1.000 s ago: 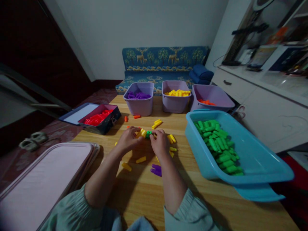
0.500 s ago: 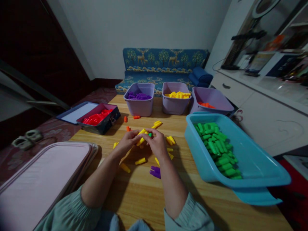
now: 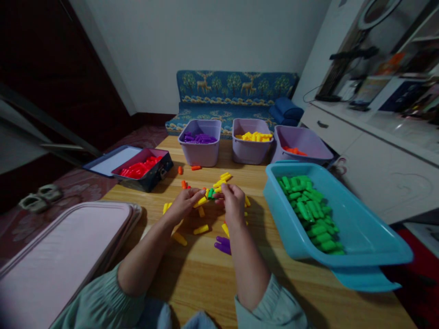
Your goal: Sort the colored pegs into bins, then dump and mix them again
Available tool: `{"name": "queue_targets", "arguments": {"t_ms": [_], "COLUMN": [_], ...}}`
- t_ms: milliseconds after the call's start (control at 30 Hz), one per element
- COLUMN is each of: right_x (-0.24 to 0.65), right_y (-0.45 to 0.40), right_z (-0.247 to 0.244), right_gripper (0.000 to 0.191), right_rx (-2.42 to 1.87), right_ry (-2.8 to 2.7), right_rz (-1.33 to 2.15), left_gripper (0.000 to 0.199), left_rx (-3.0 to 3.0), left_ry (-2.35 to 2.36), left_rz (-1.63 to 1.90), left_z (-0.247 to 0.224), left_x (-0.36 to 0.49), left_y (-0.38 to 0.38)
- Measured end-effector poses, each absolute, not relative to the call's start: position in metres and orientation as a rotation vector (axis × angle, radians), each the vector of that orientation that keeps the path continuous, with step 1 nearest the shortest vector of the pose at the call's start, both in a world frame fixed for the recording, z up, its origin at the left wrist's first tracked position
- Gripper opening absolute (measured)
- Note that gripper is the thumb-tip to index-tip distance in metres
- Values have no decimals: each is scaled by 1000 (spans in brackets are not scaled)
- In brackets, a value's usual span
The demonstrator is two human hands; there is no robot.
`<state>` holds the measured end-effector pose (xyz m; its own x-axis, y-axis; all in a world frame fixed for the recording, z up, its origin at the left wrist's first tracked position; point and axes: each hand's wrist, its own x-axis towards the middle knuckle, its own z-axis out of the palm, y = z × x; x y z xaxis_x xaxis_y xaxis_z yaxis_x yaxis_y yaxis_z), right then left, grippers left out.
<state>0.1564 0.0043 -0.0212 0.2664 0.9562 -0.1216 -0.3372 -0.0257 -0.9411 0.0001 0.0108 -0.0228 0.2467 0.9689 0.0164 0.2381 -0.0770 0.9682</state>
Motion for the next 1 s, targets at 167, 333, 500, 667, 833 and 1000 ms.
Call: {"name": "queue_targets", "arguments": {"t_ms": [167, 333, 500, 667, 833, 1000], "right_x": [174, 172, 171, 167, 160, 150], "right_y": [8, 6, 4, 2, 1, -4], "right_z": [-16, -10, -2, -8, -14, -12], "right_gripper": [31, 33, 27, 39, 39, 26], "right_rx": [-1106, -1152, -1110, -1146, -1256, -1408], "right_ry": [-676, -669, -484, -661, -906, -1422], "right_rz": [1153, 1212, 1372, 1383, 1352, 1107], "left_gripper": [43, 35, 42, 38, 38, 42], "left_rx": [1635, 1743, 1762, 2034, 2139, 2099], "left_ry": [1223, 1267, 1346, 1644, 1984, 1959], "left_rz": [1014, 979, 953, 654, 68, -125], "left_z": [-26, -29, -23, 12, 41, 30], "left_x": [-4, -4, -2, -27, -68, -71], "left_y": [13, 13, 11, 6, -2, -2]}}
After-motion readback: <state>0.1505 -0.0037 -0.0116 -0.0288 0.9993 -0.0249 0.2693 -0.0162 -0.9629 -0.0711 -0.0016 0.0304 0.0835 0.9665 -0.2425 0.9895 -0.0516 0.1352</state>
